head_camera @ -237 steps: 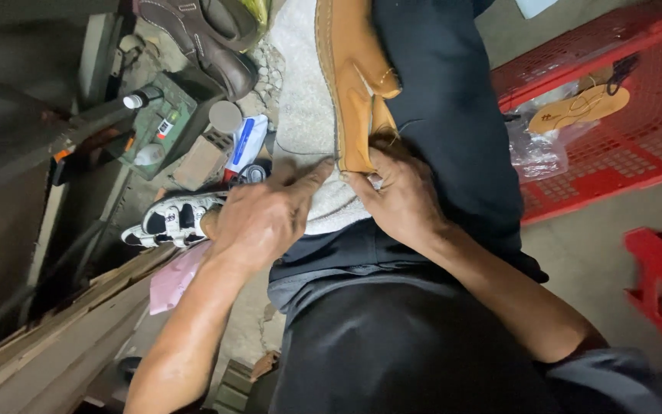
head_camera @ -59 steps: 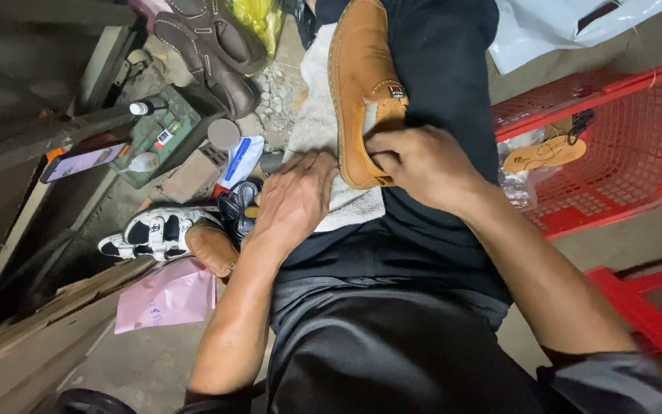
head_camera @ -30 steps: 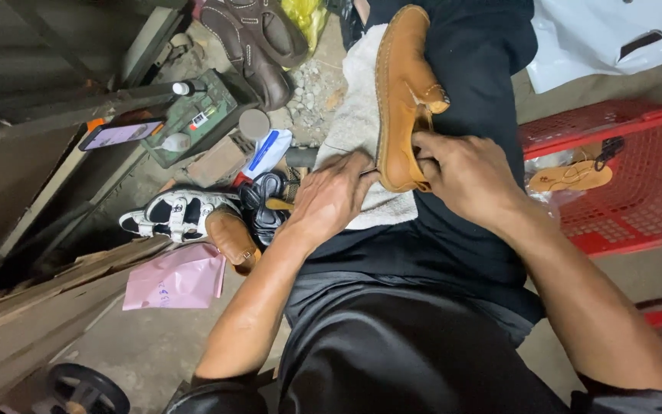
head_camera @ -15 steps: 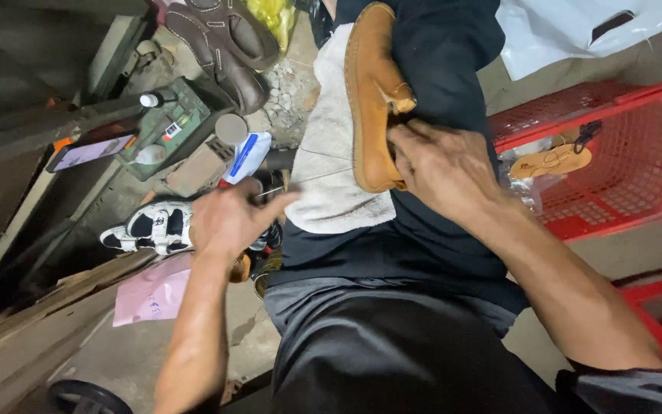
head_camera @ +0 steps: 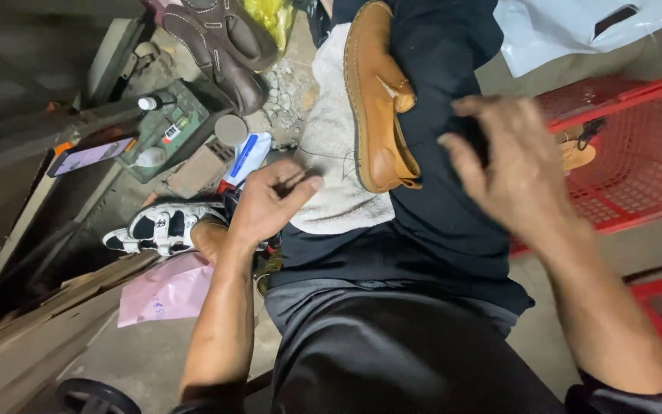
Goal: The person sits on the floor and sews a brown leather shoe using a needle and thread. They hold the shoe on their lap and repeatedly push the needle through the sole and upper, pulling the thread tight to secure the stitching.
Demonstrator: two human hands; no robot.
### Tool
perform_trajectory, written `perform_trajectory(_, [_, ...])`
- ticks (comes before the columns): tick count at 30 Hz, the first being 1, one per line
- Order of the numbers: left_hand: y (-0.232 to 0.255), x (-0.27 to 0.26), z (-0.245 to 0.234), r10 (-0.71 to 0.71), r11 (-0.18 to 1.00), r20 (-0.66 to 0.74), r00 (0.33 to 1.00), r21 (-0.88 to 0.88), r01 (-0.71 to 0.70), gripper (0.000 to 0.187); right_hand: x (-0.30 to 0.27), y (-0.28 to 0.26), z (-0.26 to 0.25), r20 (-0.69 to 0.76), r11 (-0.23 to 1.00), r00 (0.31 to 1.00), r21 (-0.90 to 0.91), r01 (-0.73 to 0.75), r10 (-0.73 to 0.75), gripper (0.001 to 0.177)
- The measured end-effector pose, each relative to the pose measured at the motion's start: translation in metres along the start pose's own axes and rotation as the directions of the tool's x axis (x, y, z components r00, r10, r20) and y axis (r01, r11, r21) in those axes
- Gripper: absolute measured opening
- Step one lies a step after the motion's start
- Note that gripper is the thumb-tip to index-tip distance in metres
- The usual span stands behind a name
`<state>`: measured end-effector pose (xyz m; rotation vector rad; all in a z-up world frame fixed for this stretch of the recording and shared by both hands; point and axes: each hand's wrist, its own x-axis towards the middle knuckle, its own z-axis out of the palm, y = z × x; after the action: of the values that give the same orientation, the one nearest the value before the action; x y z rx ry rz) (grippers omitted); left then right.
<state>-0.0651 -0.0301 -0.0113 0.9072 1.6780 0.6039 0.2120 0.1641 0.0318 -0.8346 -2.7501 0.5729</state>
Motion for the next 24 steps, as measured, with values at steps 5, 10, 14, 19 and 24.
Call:
perform_trajectory(5, [0.024,-0.003,0.021,0.115,0.984,-0.093,0.989,0.145,-0.101,0.038,0.019,-0.050,0.016,0.334,0.938,0.928,0.236,-0.252,0.165,0.075])
perform_trajectory(10, [0.042,-0.002,0.039,0.218,0.973,-0.103,0.970,-0.054,-0.225,0.011,0.003,-0.052,0.052,0.160,0.997,0.987,0.073,-0.016,0.004,0.094])
perform_trajectory(14, [0.053,-0.018,0.032,0.133,0.967,-0.151,0.980,-0.197,-0.162,0.040,0.002,-0.052,0.060,0.165,0.999,0.986,0.047,0.001,-0.009,0.095])
perform_trajectory(19, [0.065,-0.053,0.058,0.576,0.801,-0.318,0.753,0.405,-0.441,0.034,0.000,-0.054,0.048,0.221,0.999,0.975,0.018,-0.045,0.040,0.098])
perform_trajectory(24, [0.044,-0.055,0.038,0.569,0.774,-0.326,0.755,0.523,-0.357,0.038,-0.002,-0.047,0.041,0.162,0.994,0.983,-0.037,0.099,-0.092,0.102])
